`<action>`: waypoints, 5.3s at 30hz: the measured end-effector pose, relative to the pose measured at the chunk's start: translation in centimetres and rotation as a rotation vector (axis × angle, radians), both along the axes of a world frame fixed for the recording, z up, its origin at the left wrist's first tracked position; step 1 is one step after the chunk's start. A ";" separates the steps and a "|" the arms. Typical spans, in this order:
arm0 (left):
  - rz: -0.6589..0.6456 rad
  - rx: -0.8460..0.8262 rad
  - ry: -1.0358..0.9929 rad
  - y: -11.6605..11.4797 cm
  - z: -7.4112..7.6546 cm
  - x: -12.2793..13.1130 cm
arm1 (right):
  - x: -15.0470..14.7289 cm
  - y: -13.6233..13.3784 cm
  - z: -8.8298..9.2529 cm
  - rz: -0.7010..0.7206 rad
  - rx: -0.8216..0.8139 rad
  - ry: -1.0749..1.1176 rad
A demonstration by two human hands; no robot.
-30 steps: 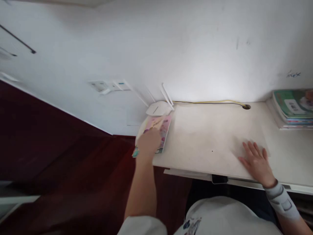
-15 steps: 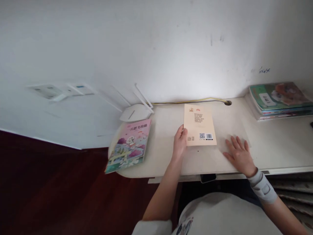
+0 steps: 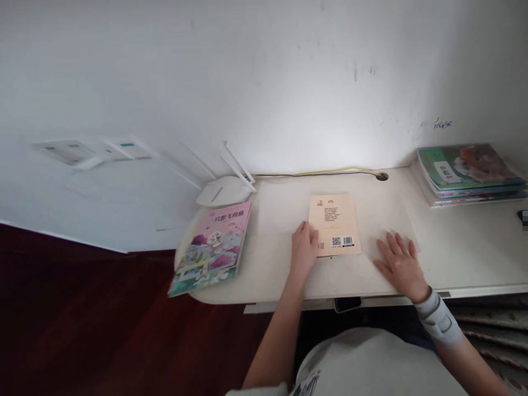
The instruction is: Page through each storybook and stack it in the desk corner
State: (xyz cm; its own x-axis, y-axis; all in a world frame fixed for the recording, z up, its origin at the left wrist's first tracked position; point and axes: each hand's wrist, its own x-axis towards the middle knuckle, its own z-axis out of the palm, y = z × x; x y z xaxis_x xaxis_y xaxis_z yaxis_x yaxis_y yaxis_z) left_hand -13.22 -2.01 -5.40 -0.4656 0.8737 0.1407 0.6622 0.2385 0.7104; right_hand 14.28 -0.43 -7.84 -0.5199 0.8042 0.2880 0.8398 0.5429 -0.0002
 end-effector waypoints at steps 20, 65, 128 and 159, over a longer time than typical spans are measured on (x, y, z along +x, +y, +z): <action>-0.539 0.224 0.344 1.7 3.3 10.5 | 0.3 3.9 1.3 -0.163 0.045 0.036; -0.682 -0.204 0.649 1.9 1.6 13.6 | 1.4 5.8 -0.5 -0.153 -0.105 0.146; -0.189 0.034 0.051 0.5 -2.0 -2.6 | -3.2 7.7 1.8 0.437 -0.279 -0.090; -0.298 -0.291 0.715 0.1 -0.7 -3.1 | 0.8 9.1 1.9 0.394 -0.221 -0.130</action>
